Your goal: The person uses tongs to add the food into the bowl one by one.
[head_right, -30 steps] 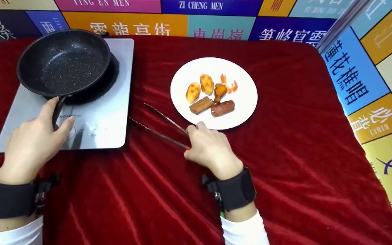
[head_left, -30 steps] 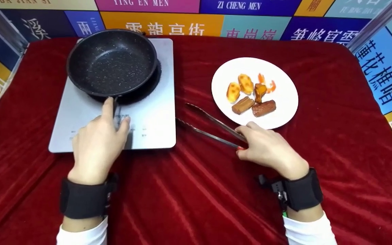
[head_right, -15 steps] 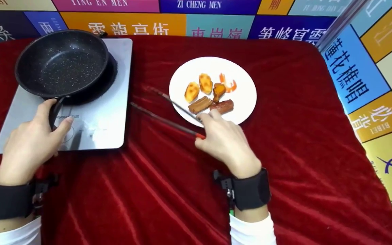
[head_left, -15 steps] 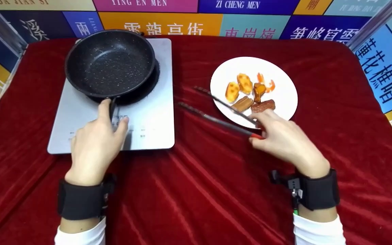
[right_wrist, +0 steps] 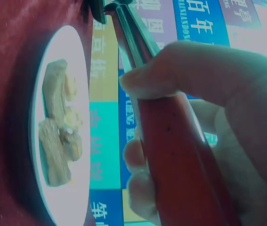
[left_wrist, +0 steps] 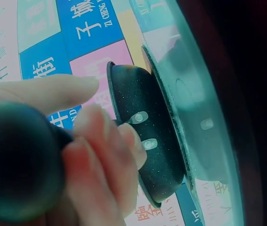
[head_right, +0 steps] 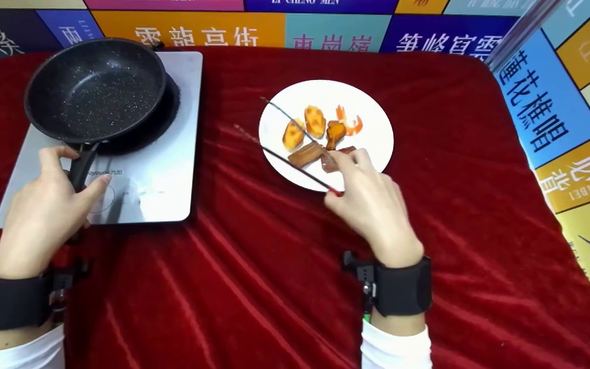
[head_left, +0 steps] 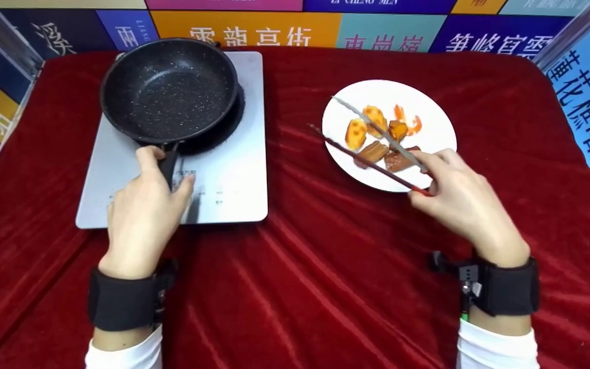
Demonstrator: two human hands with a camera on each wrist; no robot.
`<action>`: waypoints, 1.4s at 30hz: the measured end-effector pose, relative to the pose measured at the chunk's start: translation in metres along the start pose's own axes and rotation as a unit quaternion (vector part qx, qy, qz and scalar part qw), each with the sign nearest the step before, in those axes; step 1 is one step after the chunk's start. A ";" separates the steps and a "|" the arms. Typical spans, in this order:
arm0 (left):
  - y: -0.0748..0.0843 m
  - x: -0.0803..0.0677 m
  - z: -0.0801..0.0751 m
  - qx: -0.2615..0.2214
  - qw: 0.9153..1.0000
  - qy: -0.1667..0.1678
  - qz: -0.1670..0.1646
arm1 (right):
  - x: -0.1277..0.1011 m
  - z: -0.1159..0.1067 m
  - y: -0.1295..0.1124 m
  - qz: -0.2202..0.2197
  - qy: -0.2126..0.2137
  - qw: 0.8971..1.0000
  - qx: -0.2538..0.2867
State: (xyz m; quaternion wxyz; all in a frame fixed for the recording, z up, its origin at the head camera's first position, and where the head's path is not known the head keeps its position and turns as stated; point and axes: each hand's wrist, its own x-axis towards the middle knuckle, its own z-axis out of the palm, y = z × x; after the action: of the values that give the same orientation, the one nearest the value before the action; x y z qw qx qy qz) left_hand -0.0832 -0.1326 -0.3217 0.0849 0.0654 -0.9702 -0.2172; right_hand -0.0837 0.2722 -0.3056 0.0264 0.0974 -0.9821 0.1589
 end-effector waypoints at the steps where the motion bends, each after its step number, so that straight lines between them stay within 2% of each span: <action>1: 0.000 0.000 0.000 -0.001 1.000 0.001 -0.001 | 0.000 -0.002 0.002 0.005 0.002 1.000 0.000; 6: 0.001 0.001 0.001 0.001 1.000 0.007 0.002 | 0.000 -0.004 0.011 0.019 -0.002 1.000 -0.010; 12: 0.001 0.001 0.003 -0.003 1.000 -0.005 0.007 | 0.001 -0.003 0.014 0.015 -0.020 1.000 -0.018; 21: 0.001 0.001 0.001 -0.008 1.000 -0.015 0.001 | -0.002 -0.005 0.010 0.027 -0.050 0.998 -0.010; 34: 0.001 0.002 0.000 -0.009 1.000 -0.019 0.004 | -0.001 -0.001 0.004 0.029 -0.056 0.997 -0.046; 42: 0.000 0.002 0.000 -0.010 1.000 -0.017 0.009 | 0.001 0.004 -0.001 0.039 -0.067 0.996 -0.035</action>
State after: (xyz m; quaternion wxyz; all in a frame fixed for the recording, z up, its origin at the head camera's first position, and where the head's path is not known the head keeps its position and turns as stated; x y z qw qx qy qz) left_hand -0.0852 -0.1330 -0.3210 0.0706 0.0521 -0.9700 -0.2269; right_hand -0.0845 0.2697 -0.3085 -0.0424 0.0687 -0.9897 0.1180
